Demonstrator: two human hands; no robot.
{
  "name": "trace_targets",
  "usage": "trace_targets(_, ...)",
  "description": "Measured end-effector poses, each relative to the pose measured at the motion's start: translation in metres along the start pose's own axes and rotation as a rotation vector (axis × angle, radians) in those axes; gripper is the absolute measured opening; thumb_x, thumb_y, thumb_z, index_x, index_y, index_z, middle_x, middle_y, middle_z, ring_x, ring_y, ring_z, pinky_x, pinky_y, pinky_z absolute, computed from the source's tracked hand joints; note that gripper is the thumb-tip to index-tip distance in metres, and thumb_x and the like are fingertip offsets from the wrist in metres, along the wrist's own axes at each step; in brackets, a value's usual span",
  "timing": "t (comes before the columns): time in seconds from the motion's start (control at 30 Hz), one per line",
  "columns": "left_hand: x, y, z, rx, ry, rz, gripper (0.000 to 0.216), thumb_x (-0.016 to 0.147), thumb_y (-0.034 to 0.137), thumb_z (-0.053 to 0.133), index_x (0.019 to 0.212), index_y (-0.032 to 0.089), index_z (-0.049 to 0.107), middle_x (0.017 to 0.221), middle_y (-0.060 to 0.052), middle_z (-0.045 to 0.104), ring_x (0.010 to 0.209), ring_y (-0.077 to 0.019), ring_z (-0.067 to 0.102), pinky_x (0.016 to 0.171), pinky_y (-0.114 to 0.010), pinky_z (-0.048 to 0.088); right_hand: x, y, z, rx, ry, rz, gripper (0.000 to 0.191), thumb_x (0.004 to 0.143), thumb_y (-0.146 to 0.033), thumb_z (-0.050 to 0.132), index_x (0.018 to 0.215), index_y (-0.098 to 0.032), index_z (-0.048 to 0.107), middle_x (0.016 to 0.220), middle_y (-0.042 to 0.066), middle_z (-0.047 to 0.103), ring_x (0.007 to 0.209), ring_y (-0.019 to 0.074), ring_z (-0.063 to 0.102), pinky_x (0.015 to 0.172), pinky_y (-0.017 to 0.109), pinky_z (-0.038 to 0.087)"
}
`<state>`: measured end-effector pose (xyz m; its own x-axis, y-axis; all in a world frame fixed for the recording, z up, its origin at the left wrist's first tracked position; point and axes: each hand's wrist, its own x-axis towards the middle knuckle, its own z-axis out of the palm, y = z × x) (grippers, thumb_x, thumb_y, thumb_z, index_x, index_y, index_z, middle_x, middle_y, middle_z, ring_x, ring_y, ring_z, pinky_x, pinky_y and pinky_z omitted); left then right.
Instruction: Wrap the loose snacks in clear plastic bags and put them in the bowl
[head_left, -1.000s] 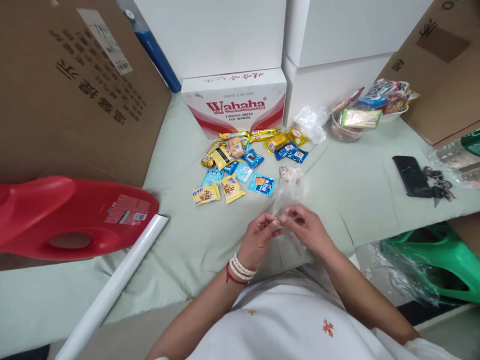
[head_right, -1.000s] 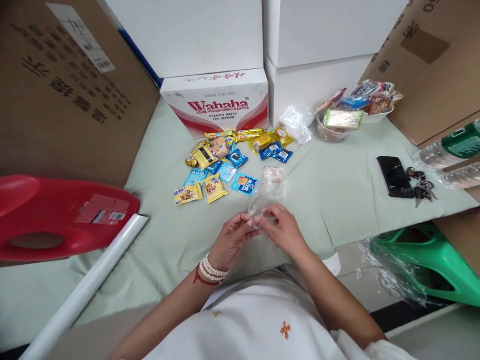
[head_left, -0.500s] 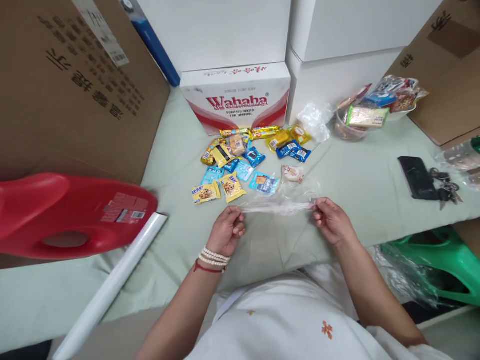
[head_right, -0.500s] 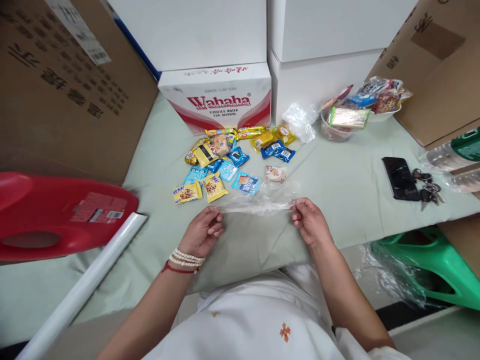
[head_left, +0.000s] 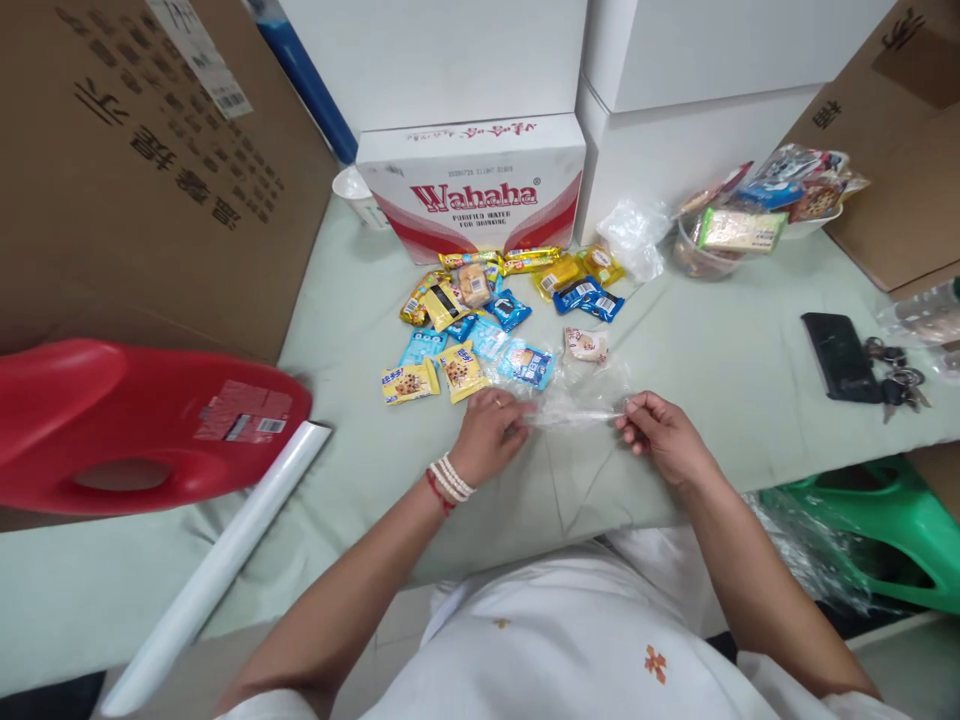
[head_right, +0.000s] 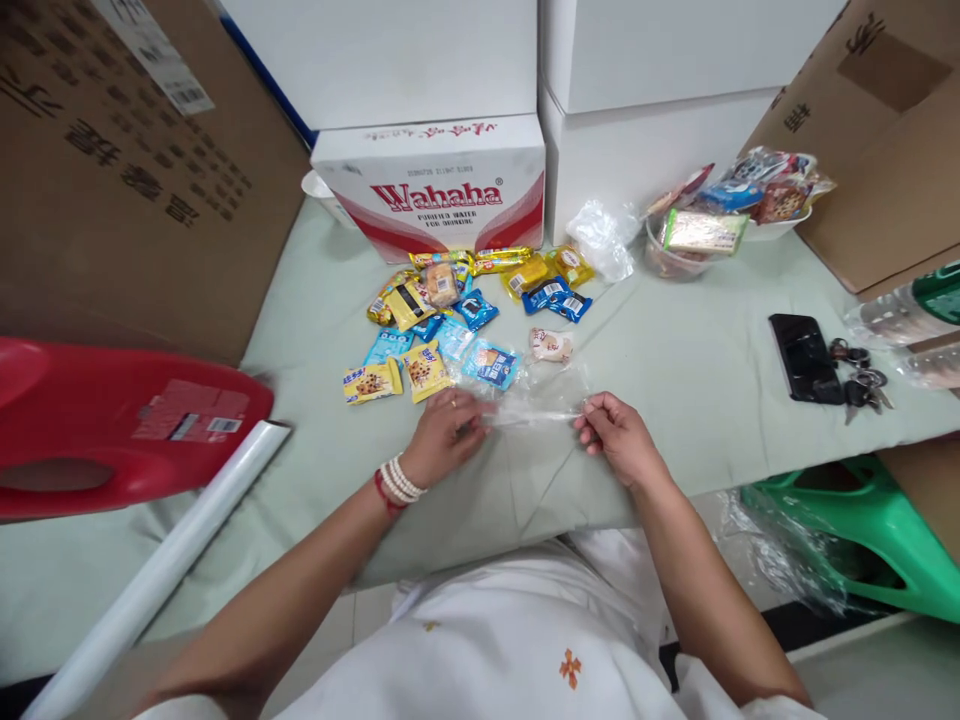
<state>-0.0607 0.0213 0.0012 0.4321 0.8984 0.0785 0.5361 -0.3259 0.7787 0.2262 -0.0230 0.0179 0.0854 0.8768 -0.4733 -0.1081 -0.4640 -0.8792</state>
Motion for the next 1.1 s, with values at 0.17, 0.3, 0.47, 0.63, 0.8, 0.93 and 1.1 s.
trace_targets(0.17,-0.017,0.0,-0.018,-0.168,-0.05,0.098,0.006,0.08,0.027,0.07,0.078,0.028,0.076,0.088,-0.009,0.069,0.106,-0.0298,0.061,0.102,-0.047,0.045,0.006,0.005,-0.019,-0.063,0.069,-0.023,0.051,0.07,-0.063,0.082,0.082,-0.02,0.057,0.077,0.002,0.068,0.058,0.0098,0.055,0.048,0.021,0.042)
trace_targets(0.3,-0.037,0.01,-0.023,-0.145,-0.162,0.192,0.014,0.074,0.019,0.069,0.083,0.028,0.076,0.121,-0.01,0.073,0.126,-0.0332,0.06,0.11,-0.05,0.04,0.012,0.008,-0.026,-0.288,0.09,-0.073,0.043,0.083,-0.062,0.068,0.085,-0.02,0.059,0.075,0.002,0.066,0.056,0.0116,0.053,0.051,0.024,0.043)
trace_targets(0.47,-0.04,0.011,-0.013,-0.193,-0.069,-0.044,0.039,0.09,0.033,0.063,0.127,0.026,0.07,0.096,-0.008,0.079,0.088,-0.0254,0.07,0.095,-0.039,0.044,0.003,-0.015,-0.012,-0.823,0.423,-0.567,0.035,0.094,-0.05,0.059,0.109,-0.02,0.068,0.107,0.011,0.068,0.066,0.0157,0.054,0.071,0.034,0.05)
trace_targets(0.63,-0.028,0.013,-0.003,-0.305,-0.014,-0.213,0.033,0.087,0.042,0.071,0.117,0.029,0.078,0.099,-0.007,0.081,0.082,-0.0243,0.071,0.086,-0.033,0.046,-0.01,-0.026,0.019,-1.013,-0.395,-0.66,0.043,0.096,-0.047,0.061,0.134,-0.027,0.064,0.113,0.009,0.069,0.084,0.0208,0.064,0.077,0.032,0.053)
trace_targets(0.8,-0.029,0.007,-0.011,-0.334,0.001,-0.24,0.021,0.078,0.027,0.072,0.096,0.029,0.082,0.112,-0.005,0.081,0.089,-0.025,0.073,0.079,-0.03,0.051,-0.02,-0.004,0.003,-0.976,-0.504,-0.692,0.034,0.106,-0.035,0.045,0.108,-0.027,0.077,0.088,0.006,0.066,0.083,0.0188,0.062,0.074,0.03,0.051)
trace_targets(0.93,-0.038,-0.002,-0.024,-0.173,-0.163,-0.126,0.017,0.071,0.016,0.066,0.075,0.026,0.079,0.138,-0.005,0.071,0.078,-0.0215,0.072,0.071,-0.031,0.05,-0.042,0.013,-0.037,-0.867,-0.438,-0.698,0.028,0.104,-0.031,0.051,0.104,-0.028,0.079,0.092,0.008,0.068,0.086,0.0198,0.063,0.074,0.033,0.054)
trace_targets(1.1,-0.054,-0.007,-0.037,-0.075,-0.335,0.06,0.032,0.073,0.015,0.062,0.095,0.027,0.082,0.156,-0.008,0.055,0.084,-0.0224,0.07,0.081,-0.036,0.053,-0.063,0.001,-0.077,-0.891,-0.457,-0.578,0.026,0.1,-0.024,0.054,0.103,-0.029,0.079,0.117,0.011,0.07,0.099,0.0227,0.069,0.078,0.036,0.058)
